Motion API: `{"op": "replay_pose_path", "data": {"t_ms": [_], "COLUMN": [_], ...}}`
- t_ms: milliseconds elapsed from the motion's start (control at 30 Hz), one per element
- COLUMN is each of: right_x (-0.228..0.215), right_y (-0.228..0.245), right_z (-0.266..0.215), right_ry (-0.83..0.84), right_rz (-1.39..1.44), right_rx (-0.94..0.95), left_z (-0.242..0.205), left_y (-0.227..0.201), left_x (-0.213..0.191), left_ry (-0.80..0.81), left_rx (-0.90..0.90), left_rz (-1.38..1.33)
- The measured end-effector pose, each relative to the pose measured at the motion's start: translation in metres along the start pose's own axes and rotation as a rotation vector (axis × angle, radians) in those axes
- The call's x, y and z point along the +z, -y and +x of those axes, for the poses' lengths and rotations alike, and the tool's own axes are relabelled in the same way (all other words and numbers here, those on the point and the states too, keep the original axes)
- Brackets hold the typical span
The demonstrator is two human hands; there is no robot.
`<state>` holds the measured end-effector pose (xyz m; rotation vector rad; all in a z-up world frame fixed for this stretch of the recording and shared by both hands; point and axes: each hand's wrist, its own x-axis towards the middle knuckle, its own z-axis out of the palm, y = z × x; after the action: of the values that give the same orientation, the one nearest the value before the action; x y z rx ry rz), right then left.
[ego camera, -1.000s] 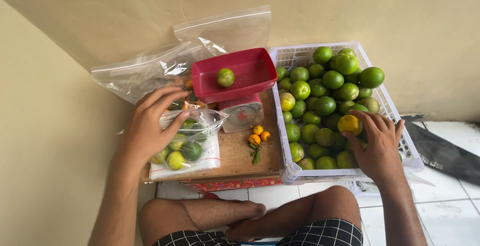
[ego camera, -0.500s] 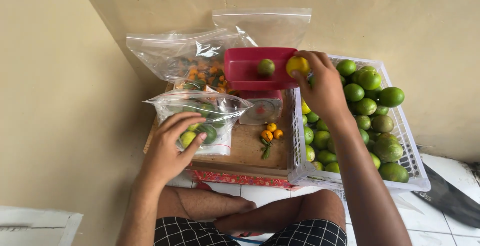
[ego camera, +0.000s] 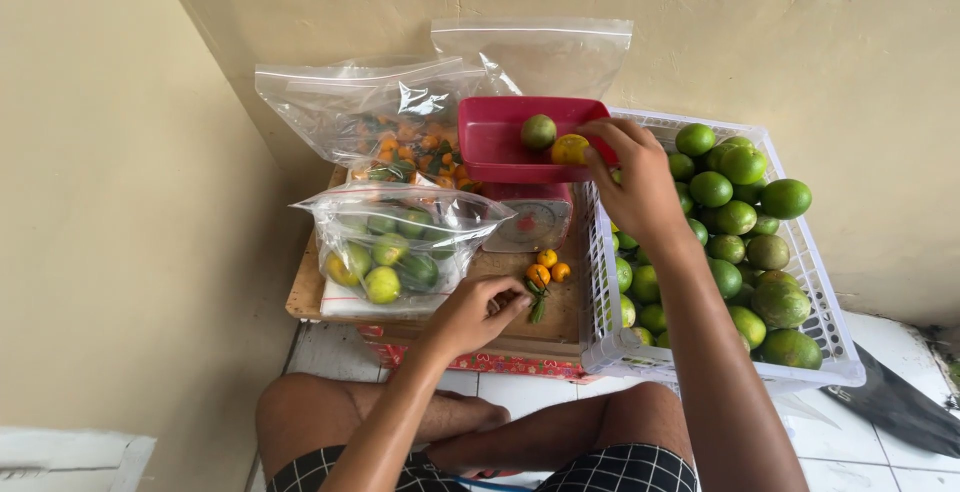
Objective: Weighing limes on a scale and packing them into plastic bags.
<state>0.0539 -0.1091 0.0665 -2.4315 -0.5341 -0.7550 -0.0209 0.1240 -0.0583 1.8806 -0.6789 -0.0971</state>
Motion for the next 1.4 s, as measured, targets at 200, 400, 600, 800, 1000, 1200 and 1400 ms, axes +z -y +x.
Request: {"op": "replay_pose_path", "data": {"t_ms": [200,400,600,800,1000,1200,1400], "right_x": [-0.029,-0.004,-0.004,0.02,0.02,0.022,0.019], "right_y": [-0.032,-0.084,-0.039,-0.083,-0.076,-0.082,-0.081], "right_z": [-0.074,-0.111,-0.085,-0.093,-0.093,-0.097,-0.098], "right_ry": [-0.104,0.192,0.487,0.41,0.285,0.296,0.338], "right_rz": [0.039,-0.048,-0.173,-0.361,-0.224,-0.192,-0.236], "right_rx": [0.101,0.378,0.395,0.348,0.291,0.287,0.437], "left_z": [0.015,0.017,0.017,0.011,0.013,0.012,0.011], "left_y": [0.013,0.004,0.042,0.032,0.045,0.043,0.041], "left_x": [0.008,0.002,0.016,0.011,0.015,0.015,0.016], "left_ry": [-0.02,0.098,0.02,-0.07,-0.141,-0.166,-0.177], "left_rx": [-0.171,-0.191,-0.047,0.061,0.126,0.135,0.128], "left_rz": [0.048,0.055,0.028,-0.095,-0.243,-0.269,-0.255]}}
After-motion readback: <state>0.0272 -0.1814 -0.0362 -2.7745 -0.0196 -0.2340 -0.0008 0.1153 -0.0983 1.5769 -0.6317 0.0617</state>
